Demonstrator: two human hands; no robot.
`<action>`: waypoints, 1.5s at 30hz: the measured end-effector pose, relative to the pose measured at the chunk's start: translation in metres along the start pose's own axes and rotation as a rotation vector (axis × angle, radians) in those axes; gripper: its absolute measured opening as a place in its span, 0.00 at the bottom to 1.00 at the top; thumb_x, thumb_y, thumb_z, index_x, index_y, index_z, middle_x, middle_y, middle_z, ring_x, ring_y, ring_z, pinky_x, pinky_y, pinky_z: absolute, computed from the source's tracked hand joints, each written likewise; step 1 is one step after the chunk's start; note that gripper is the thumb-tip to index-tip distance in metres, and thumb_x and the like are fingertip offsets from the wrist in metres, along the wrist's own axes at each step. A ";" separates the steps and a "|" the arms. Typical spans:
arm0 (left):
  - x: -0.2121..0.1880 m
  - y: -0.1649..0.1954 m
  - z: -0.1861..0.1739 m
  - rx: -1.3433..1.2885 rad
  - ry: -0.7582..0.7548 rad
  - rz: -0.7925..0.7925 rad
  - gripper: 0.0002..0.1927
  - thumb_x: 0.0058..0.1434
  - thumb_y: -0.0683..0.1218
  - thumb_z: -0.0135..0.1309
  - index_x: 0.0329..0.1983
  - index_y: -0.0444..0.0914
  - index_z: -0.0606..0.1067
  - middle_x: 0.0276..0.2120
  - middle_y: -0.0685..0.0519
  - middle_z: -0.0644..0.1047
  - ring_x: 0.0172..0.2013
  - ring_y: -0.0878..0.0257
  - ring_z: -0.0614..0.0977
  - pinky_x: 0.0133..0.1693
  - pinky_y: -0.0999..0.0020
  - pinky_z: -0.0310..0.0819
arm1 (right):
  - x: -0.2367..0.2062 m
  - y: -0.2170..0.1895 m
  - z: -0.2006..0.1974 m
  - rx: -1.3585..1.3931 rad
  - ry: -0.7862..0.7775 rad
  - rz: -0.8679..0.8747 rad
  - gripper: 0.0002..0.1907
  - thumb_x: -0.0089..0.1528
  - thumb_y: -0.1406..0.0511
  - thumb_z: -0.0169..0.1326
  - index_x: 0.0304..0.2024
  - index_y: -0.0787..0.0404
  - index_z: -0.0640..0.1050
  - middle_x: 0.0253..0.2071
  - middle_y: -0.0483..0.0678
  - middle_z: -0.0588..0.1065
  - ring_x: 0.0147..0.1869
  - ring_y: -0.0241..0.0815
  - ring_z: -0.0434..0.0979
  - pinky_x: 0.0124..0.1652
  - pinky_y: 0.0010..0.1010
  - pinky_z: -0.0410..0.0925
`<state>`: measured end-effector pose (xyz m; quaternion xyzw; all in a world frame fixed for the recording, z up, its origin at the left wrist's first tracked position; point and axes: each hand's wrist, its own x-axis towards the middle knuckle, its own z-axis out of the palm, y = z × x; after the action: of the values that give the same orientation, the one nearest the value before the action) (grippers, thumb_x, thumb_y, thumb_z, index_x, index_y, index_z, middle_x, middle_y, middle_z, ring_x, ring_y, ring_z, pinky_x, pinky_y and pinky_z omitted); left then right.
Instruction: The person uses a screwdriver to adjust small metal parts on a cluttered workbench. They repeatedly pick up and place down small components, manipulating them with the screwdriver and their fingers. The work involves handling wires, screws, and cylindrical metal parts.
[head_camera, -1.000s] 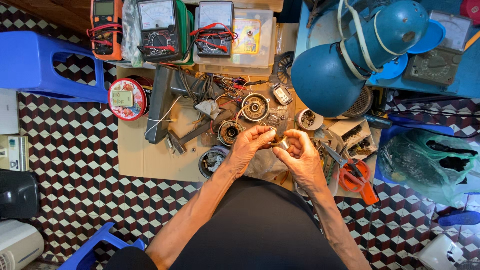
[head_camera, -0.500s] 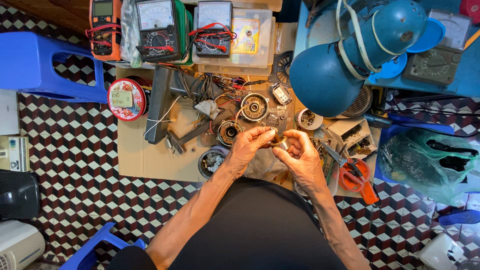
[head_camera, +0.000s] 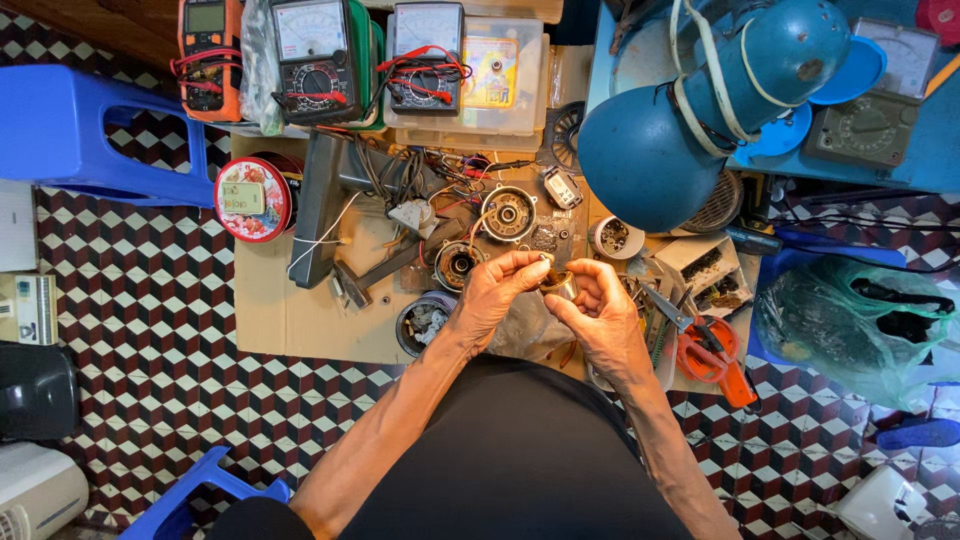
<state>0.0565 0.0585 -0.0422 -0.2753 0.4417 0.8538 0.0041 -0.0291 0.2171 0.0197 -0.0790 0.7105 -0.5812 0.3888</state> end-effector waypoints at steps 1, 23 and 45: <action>0.000 0.000 0.000 -0.004 0.001 0.002 0.17 0.65 0.48 0.60 0.52 0.34 0.79 0.43 0.55 0.81 0.44 0.69 0.79 0.50 0.74 0.74 | 0.000 0.000 0.000 0.007 0.002 -0.003 0.27 0.59 0.68 0.62 0.59 0.66 0.69 0.47 0.50 0.79 0.47 0.33 0.80 0.44 0.22 0.75; 0.000 -0.001 0.000 0.002 0.013 0.006 0.17 0.64 0.49 0.62 0.51 0.33 0.79 0.41 0.54 0.81 0.43 0.69 0.79 0.49 0.74 0.74 | 0.000 -0.001 0.000 -0.058 0.013 0.023 0.28 0.58 0.66 0.63 0.59 0.65 0.70 0.46 0.51 0.79 0.47 0.34 0.81 0.45 0.23 0.76; 0.006 0.018 0.000 -0.433 0.140 -0.118 0.20 0.63 0.51 0.60 0.52 0.33 0.77 0.40 0.49 0.80 0.43 0.62 0.81 0.50 0.68 0.77 | -0.003 0.002 -0.008 -0.024 0.038 0.006 0.28 0.58 0.68 0.63 0.59 0.67 0.69 0.46 0.51 0.79 0.46 0.33 0.80 0.44 0.22 0.75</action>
<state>0.0464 0.0461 -0.0315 -0.3538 0.2308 0.9057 -0.0358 -0.0317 0.2253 0.0195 -0.0706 0.7250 -0.5728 0.3758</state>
